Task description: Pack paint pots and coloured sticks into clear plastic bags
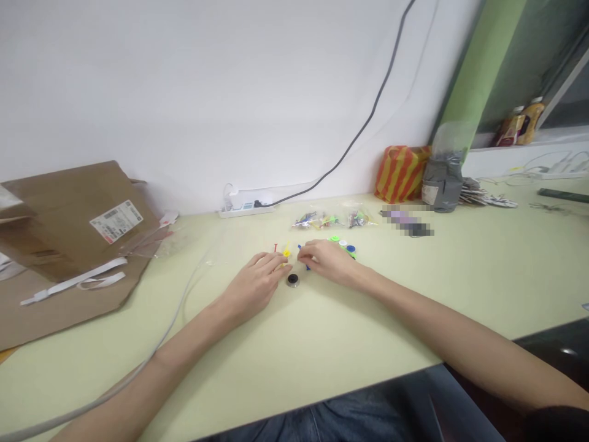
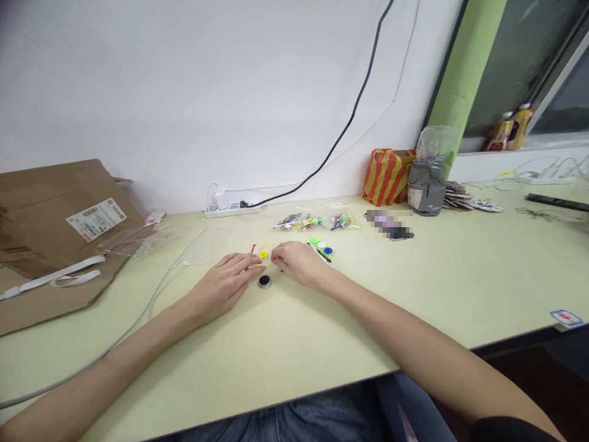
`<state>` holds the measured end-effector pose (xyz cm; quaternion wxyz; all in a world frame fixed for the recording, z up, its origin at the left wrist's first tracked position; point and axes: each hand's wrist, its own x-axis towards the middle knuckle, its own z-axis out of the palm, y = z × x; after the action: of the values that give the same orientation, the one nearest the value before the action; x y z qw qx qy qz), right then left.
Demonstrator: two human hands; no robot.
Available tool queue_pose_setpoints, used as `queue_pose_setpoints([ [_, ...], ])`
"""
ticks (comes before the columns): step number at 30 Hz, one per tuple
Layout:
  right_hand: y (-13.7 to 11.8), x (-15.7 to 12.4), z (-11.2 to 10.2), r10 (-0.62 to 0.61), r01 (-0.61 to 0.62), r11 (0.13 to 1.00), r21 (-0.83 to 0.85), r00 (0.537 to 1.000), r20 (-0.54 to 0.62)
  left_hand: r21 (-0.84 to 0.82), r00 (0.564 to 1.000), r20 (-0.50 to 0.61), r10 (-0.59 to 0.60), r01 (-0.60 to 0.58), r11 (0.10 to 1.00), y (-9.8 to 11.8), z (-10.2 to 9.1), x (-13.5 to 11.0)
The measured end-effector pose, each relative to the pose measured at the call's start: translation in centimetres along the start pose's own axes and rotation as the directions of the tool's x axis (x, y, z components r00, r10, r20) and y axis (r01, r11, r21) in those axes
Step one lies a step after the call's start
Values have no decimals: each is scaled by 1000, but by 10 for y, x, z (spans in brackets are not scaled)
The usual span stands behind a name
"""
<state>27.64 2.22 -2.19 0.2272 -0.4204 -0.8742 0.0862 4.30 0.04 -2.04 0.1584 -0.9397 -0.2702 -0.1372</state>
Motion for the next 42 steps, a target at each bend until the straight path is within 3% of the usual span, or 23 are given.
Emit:
queue_pose_setpoints([
  [3, 17, 3, 6, 82, -84, 996, -33, 996, -33, -61, 999, -12, 33, -33, 998, 5, -4, 0],
  [9, 23, 8, 20, 58, -58, 996, -61, 998, -8, -122, 995, -96, 24, -36, 992, 15, -12, 0],
  [20, 34, 10, 10, 145, -143, 978, -150, 989, 0, -192, 999, 32, 43, -36, 981, 11, -8, -3],
  [24, 41, 13, -1, 165, -164, 963, -215, 986, -10, -156, 998, 54, 26, -18, 988, 12, -7, -4],
  [28, 52, 12, -29, 114, -103, 965, -240, 993, 35, -159, 997, 70, 18, -7, 987, 11, -6, -4],
  [32, 60, 7, -53, 181, -161, 928, -335, 983, 28, -198, 995, 94, 39, -20, 980, 7, -1, -4],
  [36, 63, 5, -56, 233, -151, 896, -419, 960, 152, -226, 994, 101, 47, -23, 974, 4, 3, -4],
  [42, 64, 6, -51, 267, -165, 881, -444, 947, 178, -202, 992, 117, 50, -26, 979, 3, 4, -5],
])
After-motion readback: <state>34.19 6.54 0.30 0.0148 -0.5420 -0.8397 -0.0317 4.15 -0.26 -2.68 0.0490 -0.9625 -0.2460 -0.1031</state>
